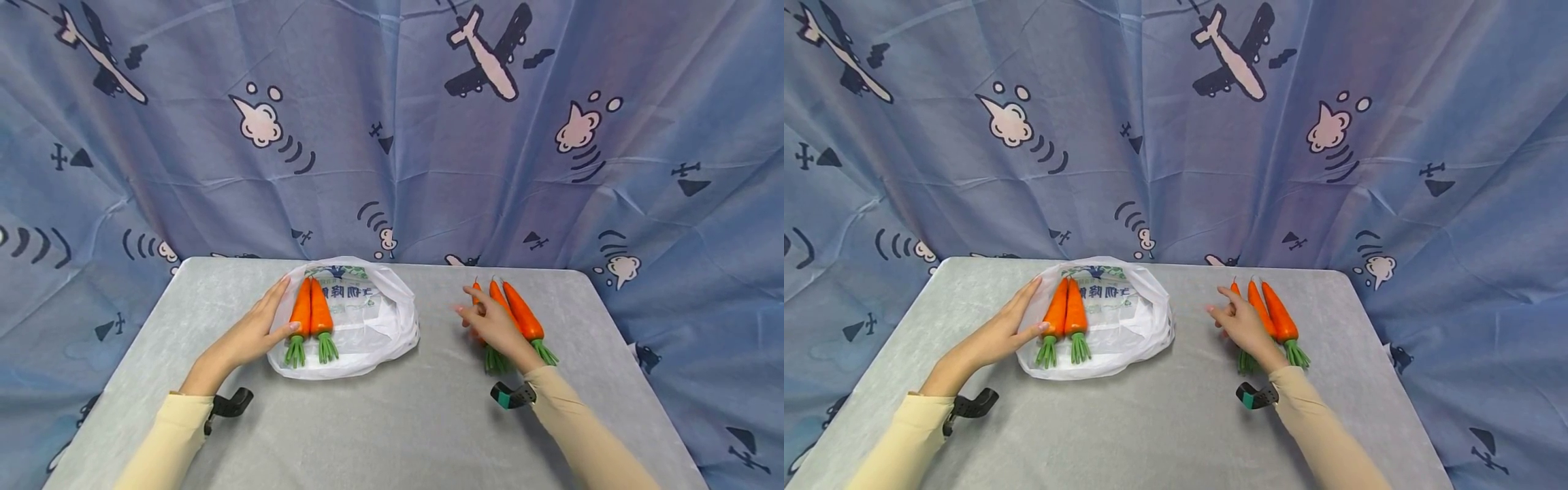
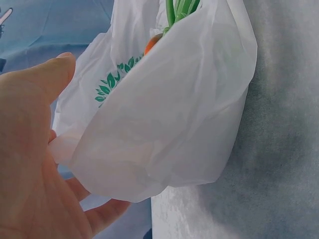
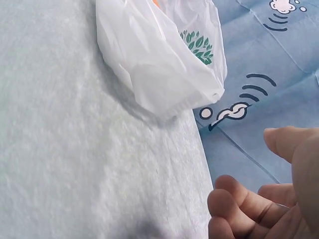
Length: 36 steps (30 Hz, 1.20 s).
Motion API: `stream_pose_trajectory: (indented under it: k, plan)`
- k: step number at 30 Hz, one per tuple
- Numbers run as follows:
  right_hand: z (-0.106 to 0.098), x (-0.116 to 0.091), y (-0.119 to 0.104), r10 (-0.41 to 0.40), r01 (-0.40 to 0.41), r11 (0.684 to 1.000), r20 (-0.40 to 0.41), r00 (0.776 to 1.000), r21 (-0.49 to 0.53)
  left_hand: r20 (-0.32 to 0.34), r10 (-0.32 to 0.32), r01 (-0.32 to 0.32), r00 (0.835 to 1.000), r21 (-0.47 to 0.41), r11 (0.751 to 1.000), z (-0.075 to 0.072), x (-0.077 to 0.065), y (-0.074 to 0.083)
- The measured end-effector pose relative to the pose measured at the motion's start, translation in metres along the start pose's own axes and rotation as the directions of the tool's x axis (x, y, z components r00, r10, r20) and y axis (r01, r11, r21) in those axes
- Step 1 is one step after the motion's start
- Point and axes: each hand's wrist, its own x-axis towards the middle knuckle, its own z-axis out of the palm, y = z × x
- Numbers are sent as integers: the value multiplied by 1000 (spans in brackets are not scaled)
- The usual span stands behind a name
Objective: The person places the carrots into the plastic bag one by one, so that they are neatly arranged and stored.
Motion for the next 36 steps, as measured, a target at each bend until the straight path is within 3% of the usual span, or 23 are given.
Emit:
stream_pose_trajectory:
  k: [12, 23, 36]
  plan:
    - [-12, 1, 16, 18, -21, 998, -63, 998, -55, 3, -2, 2, 1000, -2, 1000, 1, 0, 0]
    - [-25, 1, 26, 55, -59, 997, -71, 996, -54, -4, 9, -9, 1000, 8, 1000, 2, 1, -1]
    - [-34, -6, 30, 55, -70, 985, -98, 994, -155, 0, 12, -12, 1000, 9, 1000, 2, 2, 1]
